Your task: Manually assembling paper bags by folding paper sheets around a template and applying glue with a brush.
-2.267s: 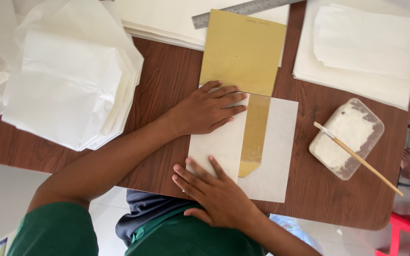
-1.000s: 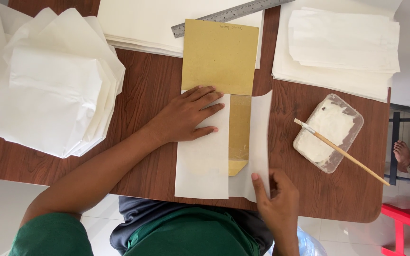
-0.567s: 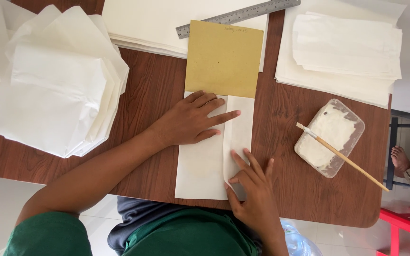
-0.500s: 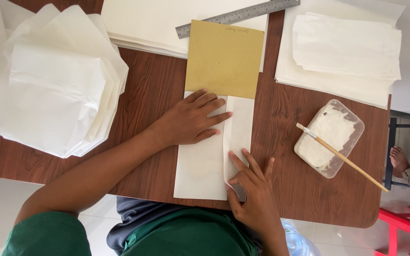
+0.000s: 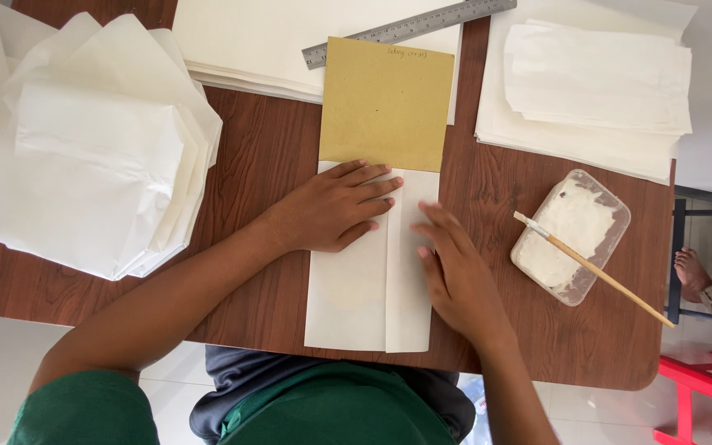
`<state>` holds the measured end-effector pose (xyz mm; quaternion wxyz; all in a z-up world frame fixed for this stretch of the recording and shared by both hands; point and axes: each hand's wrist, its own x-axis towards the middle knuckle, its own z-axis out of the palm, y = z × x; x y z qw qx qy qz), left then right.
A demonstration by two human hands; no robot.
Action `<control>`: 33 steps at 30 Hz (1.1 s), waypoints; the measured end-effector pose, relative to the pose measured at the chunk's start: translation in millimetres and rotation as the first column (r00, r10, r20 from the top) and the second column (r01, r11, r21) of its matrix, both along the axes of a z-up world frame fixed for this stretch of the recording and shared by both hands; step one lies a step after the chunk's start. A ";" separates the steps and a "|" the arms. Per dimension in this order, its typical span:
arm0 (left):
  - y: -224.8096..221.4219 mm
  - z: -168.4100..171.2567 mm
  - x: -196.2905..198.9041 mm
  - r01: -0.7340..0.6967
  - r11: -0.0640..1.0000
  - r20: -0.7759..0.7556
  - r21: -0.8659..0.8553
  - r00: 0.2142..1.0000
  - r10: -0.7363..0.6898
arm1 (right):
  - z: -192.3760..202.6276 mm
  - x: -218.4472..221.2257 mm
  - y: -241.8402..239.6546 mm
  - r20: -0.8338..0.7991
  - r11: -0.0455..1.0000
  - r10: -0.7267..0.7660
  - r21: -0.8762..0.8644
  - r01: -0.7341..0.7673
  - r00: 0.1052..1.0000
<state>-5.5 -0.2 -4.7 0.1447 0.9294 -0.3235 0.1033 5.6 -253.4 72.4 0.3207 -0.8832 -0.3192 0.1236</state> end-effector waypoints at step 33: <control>14.8 -7.2 24.5 0.045 0.995 0.267 -0.092 0.964 -0.019 | -34.4 17.7 2.3 0.280 0.973 0.216 0.021 -0.231 0.935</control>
